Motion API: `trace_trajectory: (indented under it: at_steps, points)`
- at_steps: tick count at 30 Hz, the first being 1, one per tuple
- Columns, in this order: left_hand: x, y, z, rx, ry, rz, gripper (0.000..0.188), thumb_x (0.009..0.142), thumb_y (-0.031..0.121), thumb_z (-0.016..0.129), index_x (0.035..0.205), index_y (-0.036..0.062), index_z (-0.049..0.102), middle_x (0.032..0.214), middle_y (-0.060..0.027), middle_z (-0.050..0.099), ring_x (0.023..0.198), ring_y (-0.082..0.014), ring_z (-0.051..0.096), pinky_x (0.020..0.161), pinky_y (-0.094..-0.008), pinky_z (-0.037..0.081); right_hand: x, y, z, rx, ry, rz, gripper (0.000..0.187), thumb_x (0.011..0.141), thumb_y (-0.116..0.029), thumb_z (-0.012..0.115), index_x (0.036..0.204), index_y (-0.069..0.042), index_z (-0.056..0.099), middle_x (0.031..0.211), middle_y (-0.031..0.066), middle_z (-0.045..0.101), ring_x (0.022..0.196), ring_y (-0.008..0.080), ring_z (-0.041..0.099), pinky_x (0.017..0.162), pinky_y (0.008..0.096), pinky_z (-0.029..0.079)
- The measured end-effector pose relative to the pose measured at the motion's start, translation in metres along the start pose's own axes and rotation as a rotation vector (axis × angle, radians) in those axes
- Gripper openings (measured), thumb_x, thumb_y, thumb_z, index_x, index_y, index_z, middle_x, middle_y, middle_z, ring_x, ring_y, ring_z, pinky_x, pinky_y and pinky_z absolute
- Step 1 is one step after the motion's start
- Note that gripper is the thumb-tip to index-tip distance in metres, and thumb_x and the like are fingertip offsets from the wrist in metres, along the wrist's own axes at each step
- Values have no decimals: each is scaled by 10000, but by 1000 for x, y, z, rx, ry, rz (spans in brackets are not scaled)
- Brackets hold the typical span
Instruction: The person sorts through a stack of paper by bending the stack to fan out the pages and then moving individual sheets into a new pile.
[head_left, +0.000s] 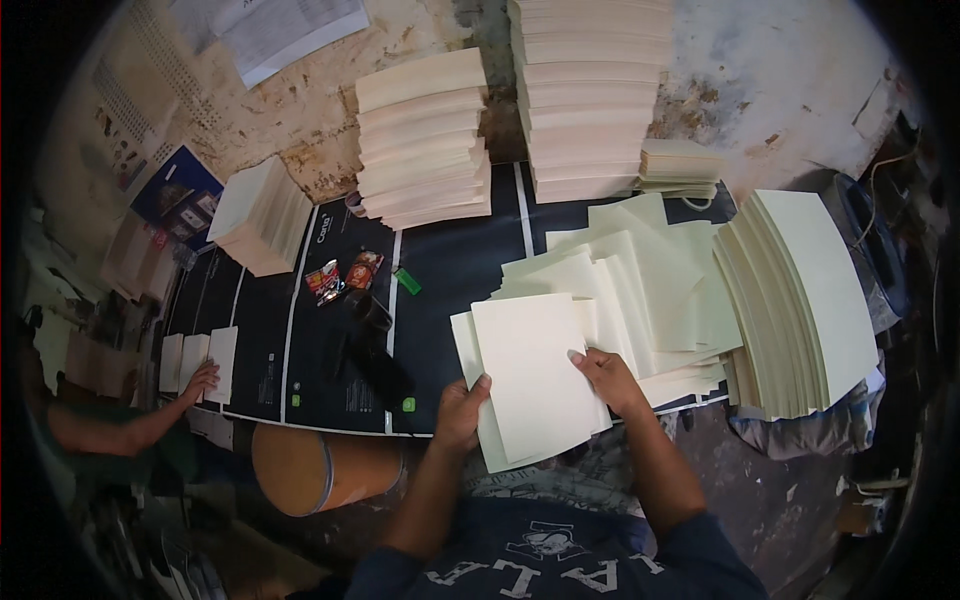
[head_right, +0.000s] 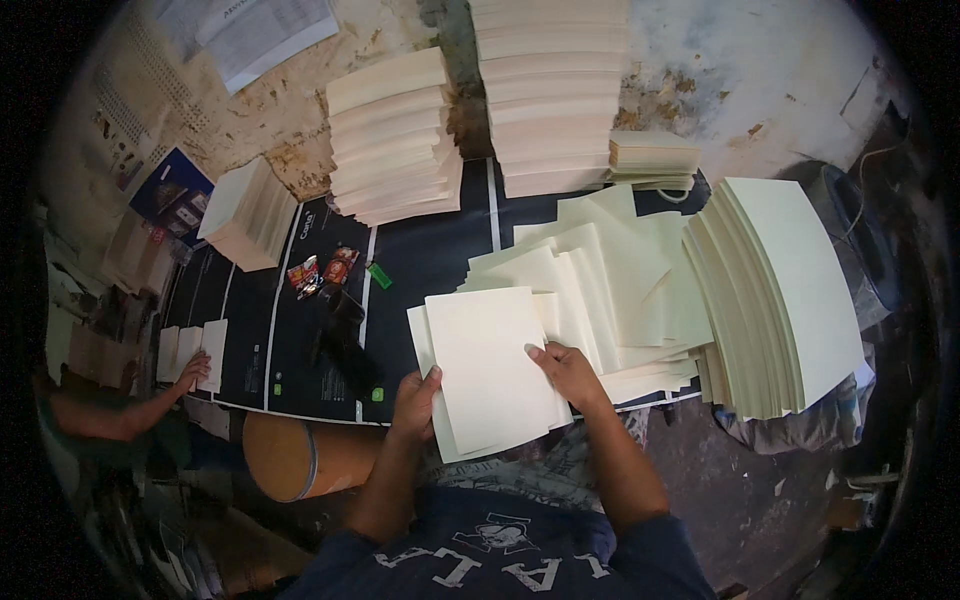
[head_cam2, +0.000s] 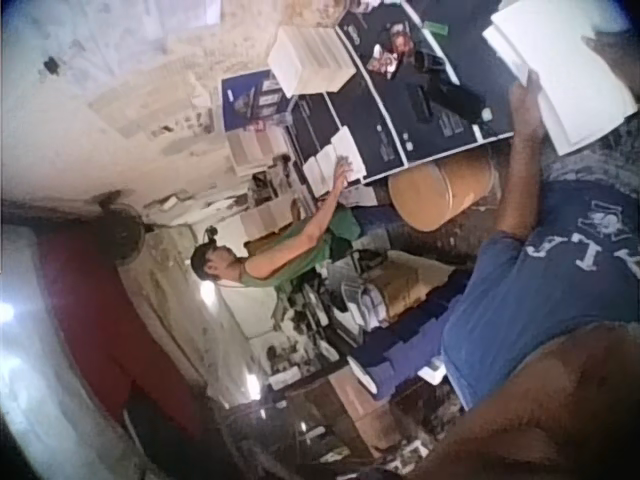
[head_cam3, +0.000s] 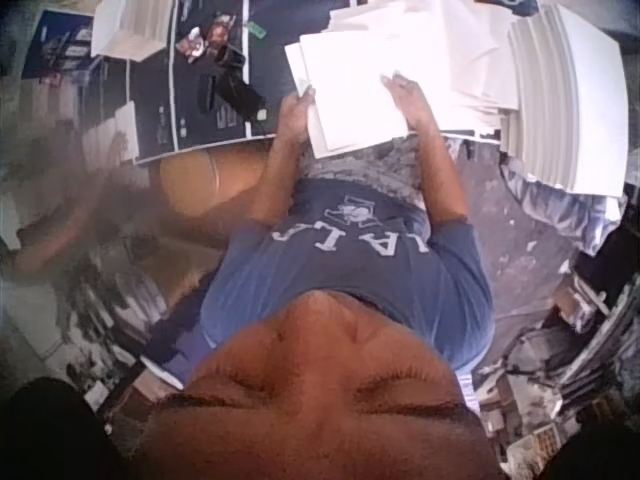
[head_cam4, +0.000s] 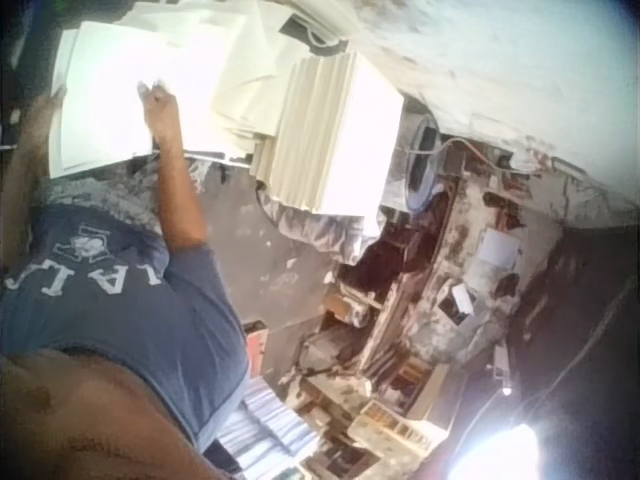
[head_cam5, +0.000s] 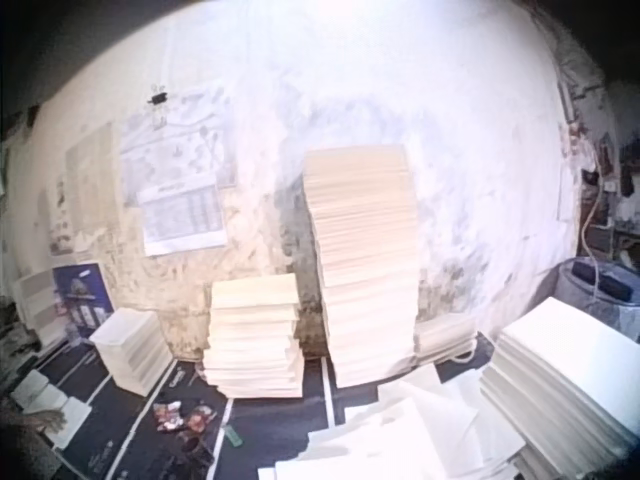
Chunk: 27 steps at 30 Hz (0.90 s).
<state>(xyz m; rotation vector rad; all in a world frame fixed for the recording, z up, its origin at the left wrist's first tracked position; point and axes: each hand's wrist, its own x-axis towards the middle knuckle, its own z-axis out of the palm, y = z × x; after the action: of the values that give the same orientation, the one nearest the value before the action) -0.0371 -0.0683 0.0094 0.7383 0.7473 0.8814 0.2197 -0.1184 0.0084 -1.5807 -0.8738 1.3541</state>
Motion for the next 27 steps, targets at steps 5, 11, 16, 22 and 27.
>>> trace_trajectory:
  at_steps: [5,11,16,22,27]
  points:
    - [2,-5,16,-258,-75,-97,379,1009,305,539,1166,-36,589,1060,-126,676,936,-198,672,838,-351,557,5,5,-7,120,-23,49,429,958,-390,628,976,33,696,892,59,696,793,107,610,751,265,502]
    - [0,-2,25,-119,0,-53,283,996,208,547,1119,-41,603,1020,-112,683,881,-186,680,811,-335,566,9,13,-8,166,-59,29,433,956,-387,631,984,41,694,884,69,699,771,113,620,734,271,510]
    - [-45,64,-51,356,49,182,308,963,199,547,1141,-50,586,1003,-129,687,818,-188,687,696,-311,559,4,10,-4,-10,6,-54,390,968,-298,611,1151,46,625,973,115,689,848,152,625,793,303,506]
    - [-54,87,-60,154,-23,238,375,945,212,517,1186,-72,555,1012,-154,664,867,-211,671,740,-325,545,-3,9,8,-188,135,-460,405,1005,-202,533,1361,-9,514,1282,112,607,1137,214,571,1022,329,414]
    - [-6,25,3,34,-4,96,272,949,139,583,1134,-60,609,999,-126,691,861,-182,680,776,-315,552,-2,10,-9,-4,-139,-155,402,976,-336,604,1119,34,669,1176,114,641,1052,191,587,928,303,453]
